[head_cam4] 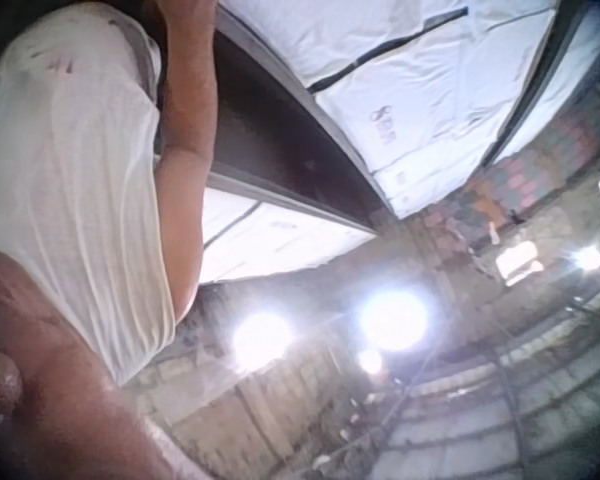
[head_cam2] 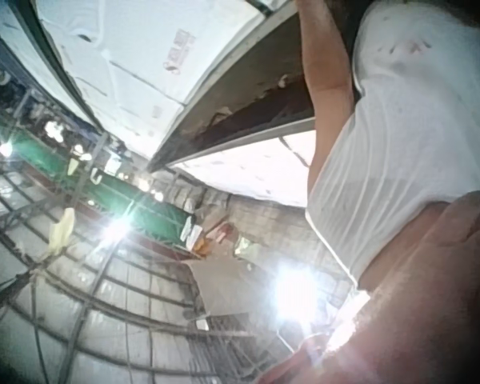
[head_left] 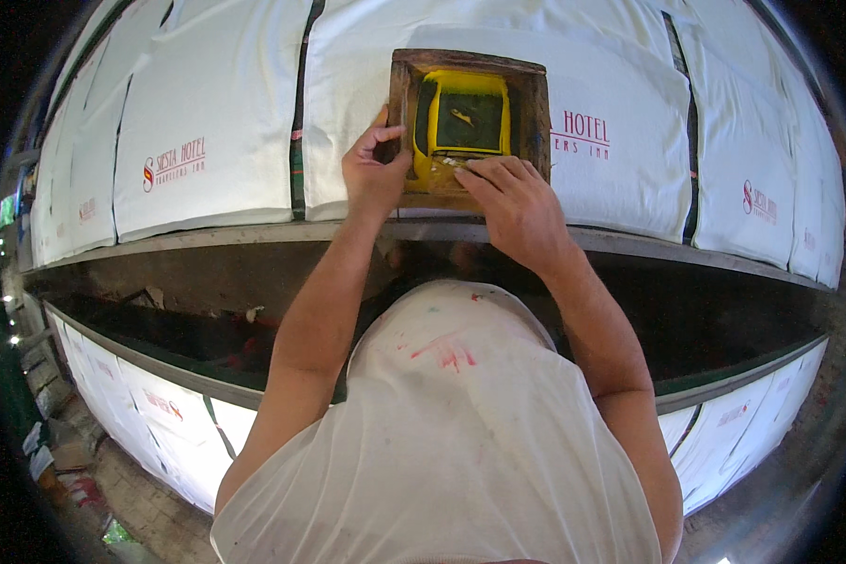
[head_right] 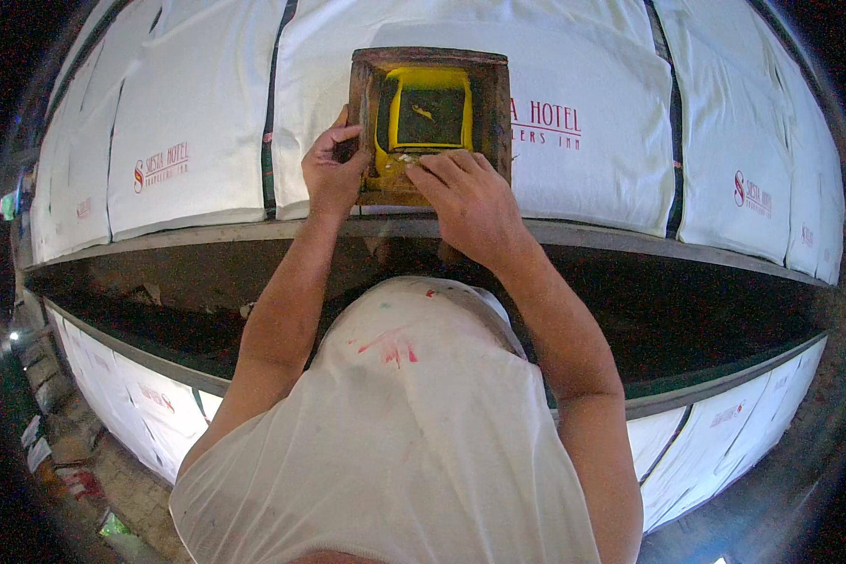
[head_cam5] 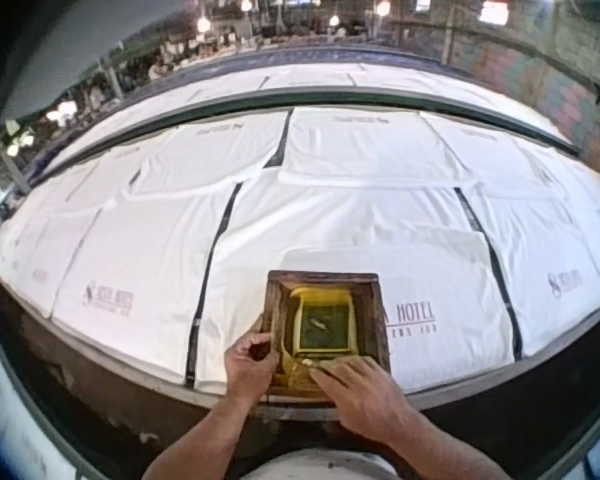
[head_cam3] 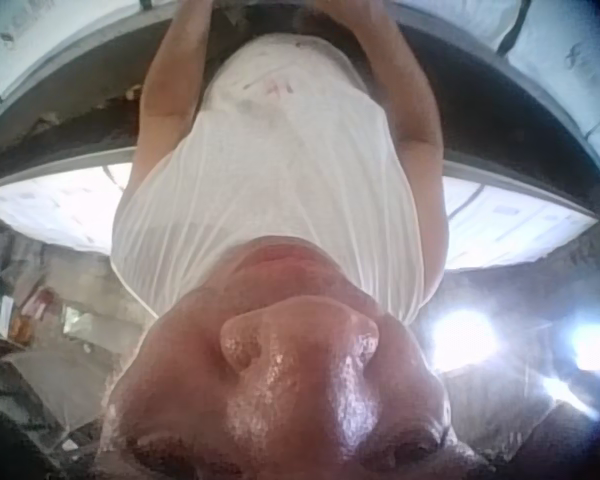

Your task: The person repeatedly uses a wooden block with a yellow ink pad to stamp a logo onto white fabric laid on a table. The person aligns the block, presses it onto the fabric, lifts it, and repeats the process across multiple sections of the fabric.

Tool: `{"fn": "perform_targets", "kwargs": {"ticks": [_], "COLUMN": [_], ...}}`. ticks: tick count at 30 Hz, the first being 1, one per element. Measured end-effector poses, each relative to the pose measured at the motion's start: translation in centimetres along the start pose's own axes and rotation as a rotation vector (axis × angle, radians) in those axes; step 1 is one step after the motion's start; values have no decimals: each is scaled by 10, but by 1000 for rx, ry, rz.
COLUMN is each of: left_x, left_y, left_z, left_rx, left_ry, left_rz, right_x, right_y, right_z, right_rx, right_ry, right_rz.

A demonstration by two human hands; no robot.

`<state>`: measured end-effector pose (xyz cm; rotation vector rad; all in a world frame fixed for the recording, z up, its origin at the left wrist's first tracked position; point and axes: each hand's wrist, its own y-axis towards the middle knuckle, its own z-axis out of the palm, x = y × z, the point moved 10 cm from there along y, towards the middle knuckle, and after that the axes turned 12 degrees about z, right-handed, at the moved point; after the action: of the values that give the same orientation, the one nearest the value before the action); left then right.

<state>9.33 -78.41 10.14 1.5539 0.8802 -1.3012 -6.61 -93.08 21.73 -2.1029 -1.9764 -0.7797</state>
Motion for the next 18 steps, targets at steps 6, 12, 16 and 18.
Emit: {"fn": "perform_targets", "kwargs": {"ticks": [6,12,16,18], "left_x": [-2,-7,5,11], "left_y": [-3,-5,-7,-8], "left_z": [-1,-2,-2,-3], "left_rx": [5,56,88,95], "left_ry": [-5,141,165,155], "left_rz": [102,151,-11,-82], "right_x": [-9,-4,-4,-8], "right_y": [20,-10,-10,-6], "right_z": [-3,11,15,16], "right_rx": [141,204,121,84], "right_ry": [61,33,-3,-22], "right_rz": [113,108,71,59]}}
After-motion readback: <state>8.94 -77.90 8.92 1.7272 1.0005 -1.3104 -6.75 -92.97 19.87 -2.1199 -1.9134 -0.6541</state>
